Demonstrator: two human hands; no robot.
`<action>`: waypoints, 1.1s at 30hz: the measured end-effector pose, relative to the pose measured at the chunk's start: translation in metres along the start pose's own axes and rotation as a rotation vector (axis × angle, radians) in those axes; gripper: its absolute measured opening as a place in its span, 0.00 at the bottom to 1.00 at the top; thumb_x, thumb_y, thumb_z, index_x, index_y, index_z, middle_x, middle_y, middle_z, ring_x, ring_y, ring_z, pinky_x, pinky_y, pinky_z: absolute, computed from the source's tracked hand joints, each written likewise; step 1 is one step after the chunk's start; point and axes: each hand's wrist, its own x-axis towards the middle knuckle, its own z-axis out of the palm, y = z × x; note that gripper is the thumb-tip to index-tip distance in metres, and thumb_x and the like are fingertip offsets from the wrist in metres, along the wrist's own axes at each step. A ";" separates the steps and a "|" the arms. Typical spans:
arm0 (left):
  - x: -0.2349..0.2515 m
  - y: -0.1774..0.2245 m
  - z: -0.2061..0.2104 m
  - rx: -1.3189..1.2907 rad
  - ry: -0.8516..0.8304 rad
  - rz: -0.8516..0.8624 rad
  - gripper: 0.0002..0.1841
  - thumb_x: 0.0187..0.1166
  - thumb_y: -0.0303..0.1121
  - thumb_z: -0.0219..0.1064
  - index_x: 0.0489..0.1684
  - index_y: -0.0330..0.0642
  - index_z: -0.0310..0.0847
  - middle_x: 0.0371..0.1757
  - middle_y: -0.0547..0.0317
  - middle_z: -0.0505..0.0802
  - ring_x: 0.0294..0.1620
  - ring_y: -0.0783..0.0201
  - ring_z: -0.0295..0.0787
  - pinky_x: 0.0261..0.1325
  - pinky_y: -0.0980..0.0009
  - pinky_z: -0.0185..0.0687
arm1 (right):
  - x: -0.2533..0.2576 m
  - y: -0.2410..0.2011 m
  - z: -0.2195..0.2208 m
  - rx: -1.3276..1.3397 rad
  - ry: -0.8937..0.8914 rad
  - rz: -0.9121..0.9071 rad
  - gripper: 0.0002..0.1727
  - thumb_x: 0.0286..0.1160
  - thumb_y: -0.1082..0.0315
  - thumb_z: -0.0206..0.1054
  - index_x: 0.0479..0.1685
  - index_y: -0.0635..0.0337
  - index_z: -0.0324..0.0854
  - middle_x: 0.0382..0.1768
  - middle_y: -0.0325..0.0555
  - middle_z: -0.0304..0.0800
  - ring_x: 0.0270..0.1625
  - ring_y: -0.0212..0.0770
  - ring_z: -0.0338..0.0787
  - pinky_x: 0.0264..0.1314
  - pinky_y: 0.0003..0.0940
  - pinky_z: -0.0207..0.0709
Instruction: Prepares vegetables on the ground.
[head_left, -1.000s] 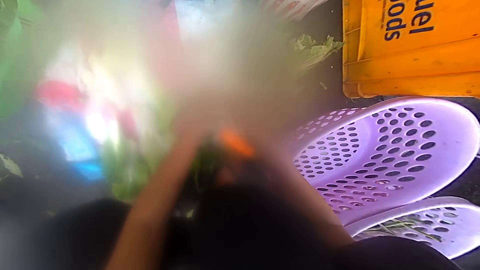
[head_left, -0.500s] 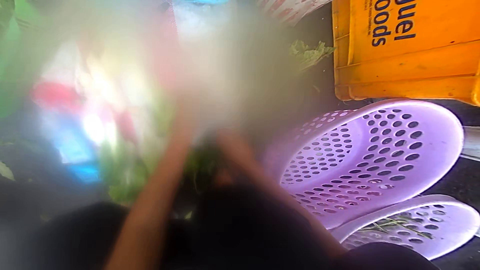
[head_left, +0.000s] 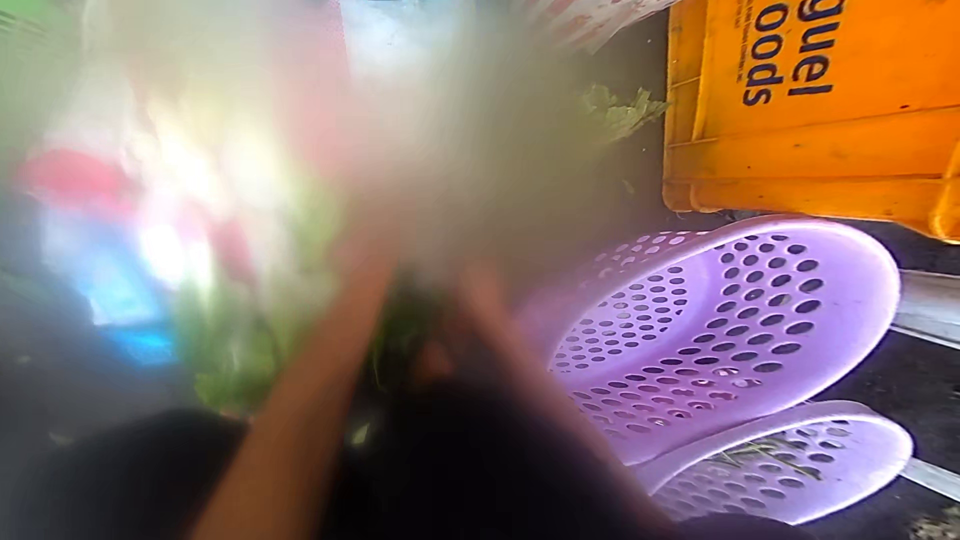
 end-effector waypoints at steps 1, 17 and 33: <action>0.002 -0.003 0.006 0.047 0.006 -0.009 0.13 0.82 0.42 0.70 0.56 0.46 0.89 0.43 0.52 0.94 0.41 0.55 0.92 0.49 0.49 0.88 | 0.003 0.000 0.006 -0.030 -0.003 -0.006 0.19 0.91 0.63 0.52 0.70 0.67 0.70 0.43 0.64 0.89 0.37 0.65 0.93 0.38 0.61 0.85; -0.014 0.005 -0.017 0.121 -0.139 -0.032 0.19 0.89 0.49 0.60 0.67 0.50 0.82 0.56 0.51 0.90 0.55 0.55 0.90 0.59 0.51 0.86 | 0.021 -0.001 0.018 -0.162 -0.037 0.022 0.19 0.91 0.63 0.52 0.71 0.66 0.66 0.54 0.66 0.84 0.40 0.64 0.93 0.40 0.59 0.86; -0.028 0.015 -0.056 0.618 -0.240 0.232 0.14 0.74 0.32 0.75 0.57 0.47 0.90 0.54 0.44 0.92 0.57 0.38 0.89 0.50 0.37 0.83 | -0.002 0.026 0.024 0.100 0.178 0.024 0.18 0.85 0.65 0.55 0.63 0.70 0.73 0.57 0.65 0.81 0.41 0.60 0.91 0.38 0.57 0.85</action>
